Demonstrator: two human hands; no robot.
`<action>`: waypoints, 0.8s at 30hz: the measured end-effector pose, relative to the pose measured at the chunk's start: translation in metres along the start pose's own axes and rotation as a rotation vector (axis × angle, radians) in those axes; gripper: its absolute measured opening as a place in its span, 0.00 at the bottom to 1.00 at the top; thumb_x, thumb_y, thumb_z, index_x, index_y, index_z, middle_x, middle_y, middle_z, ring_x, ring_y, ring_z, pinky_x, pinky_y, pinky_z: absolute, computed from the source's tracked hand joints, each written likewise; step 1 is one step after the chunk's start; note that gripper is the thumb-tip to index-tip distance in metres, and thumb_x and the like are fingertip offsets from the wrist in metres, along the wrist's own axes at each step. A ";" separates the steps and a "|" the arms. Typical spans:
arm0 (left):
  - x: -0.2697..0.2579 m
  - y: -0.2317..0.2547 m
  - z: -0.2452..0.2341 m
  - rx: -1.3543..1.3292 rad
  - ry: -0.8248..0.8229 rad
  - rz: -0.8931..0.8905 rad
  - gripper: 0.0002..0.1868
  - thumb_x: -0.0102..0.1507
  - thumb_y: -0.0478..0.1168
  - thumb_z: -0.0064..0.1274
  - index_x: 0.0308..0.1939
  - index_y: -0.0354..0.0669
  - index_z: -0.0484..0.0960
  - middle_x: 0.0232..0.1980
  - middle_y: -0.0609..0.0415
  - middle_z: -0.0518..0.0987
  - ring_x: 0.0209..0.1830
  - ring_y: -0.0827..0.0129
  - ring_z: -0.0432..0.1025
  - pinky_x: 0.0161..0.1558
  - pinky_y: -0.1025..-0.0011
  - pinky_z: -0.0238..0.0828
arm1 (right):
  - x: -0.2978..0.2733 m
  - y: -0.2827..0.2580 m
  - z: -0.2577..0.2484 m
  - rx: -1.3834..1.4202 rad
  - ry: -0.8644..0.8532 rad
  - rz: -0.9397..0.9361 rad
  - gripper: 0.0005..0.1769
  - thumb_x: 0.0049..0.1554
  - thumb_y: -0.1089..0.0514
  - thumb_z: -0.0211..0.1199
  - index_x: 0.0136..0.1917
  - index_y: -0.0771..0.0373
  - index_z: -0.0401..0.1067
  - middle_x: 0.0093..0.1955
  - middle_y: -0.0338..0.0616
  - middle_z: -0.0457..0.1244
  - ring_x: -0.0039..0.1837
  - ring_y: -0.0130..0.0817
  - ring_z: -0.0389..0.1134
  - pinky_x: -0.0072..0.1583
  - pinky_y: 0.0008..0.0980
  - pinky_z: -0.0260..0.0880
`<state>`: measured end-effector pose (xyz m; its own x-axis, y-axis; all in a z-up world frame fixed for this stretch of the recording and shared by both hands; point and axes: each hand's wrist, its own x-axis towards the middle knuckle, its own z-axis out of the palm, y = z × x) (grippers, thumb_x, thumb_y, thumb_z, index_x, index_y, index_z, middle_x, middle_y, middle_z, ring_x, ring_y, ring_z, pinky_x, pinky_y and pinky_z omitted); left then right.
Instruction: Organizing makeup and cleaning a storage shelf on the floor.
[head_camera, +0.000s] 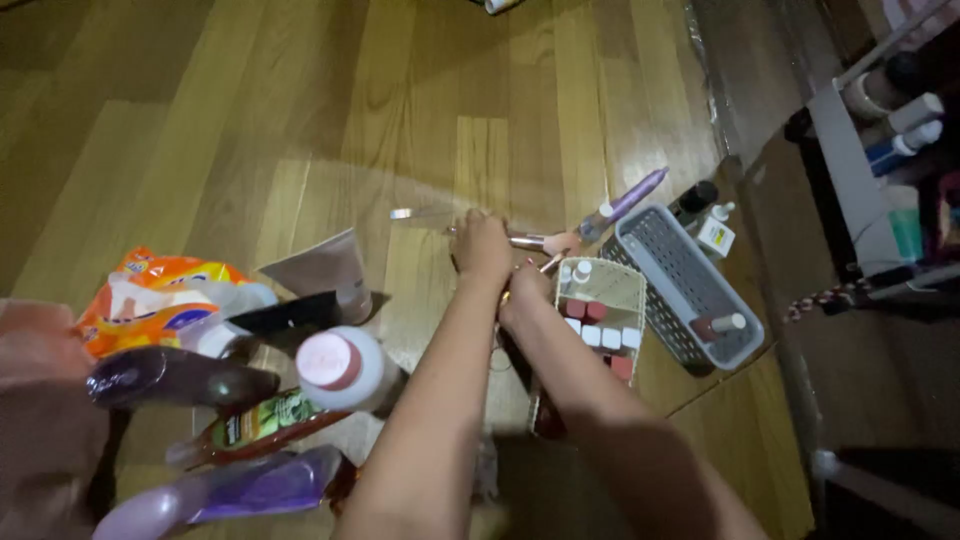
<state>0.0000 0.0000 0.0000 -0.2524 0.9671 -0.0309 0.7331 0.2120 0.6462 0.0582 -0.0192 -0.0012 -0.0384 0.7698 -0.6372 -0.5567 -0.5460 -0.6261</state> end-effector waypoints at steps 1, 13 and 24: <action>0.007 -0.004 0.014 0.000 0.002 0.000 0.13 0.68 0.44 0.47 0.50 0.47 0.85 0.61 0.44 0.75 0.66 0.49 0.67 0.60 0.48 0.68 | 0.005 0.002 0.001 -0.001 -0.001 -0.001 0.20 0.64 0.47 0.51 0.61 0.62 0.70 0.55 0.49 0.70 0.54 0.44 0.72 0.56 0.48 0.73; 0.014 -0.017 0.043 0.308 0.030 0.225 0.16 0.60 0.40 0.48 0.51 0.46 0.82 0.59 0.51 0.77 0.66 0.55 0.62 0.63 0.50 0.54 | 0.036 0.038 -0.030 0.074 0.323 -0.103 0.24 0.67 0.47 0.45 0.64 0.67 0.66 0.57 0.53 0.68 0.55 0.48 0.72 0.55 0.51 0.74; 0.012 -0.045 0.048 0.221 -0.021 0.024 0.19 0.68 0.42 0.44 0.60 0.35 0.71 0.56 0.37 0.80 0.64 0.47 0.68 0.70 0.46 0.49 | 0.021 0.030 -0.025 0.049 0.128 -0.045 0.24 0.65 0.42 0.49 0.58 0.64 0.71 0.53 0.51 0.69 0.51 0.44 0.72 0.52 0.46 0.75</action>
<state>-0.0059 0.0091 -0.0661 -0.2220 0.9744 -0.0351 0.8600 0.2126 0.4639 0.0614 -0.0282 -0.0449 0.0918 0.7429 -0.6630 -0.5957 -0.4925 -0.6344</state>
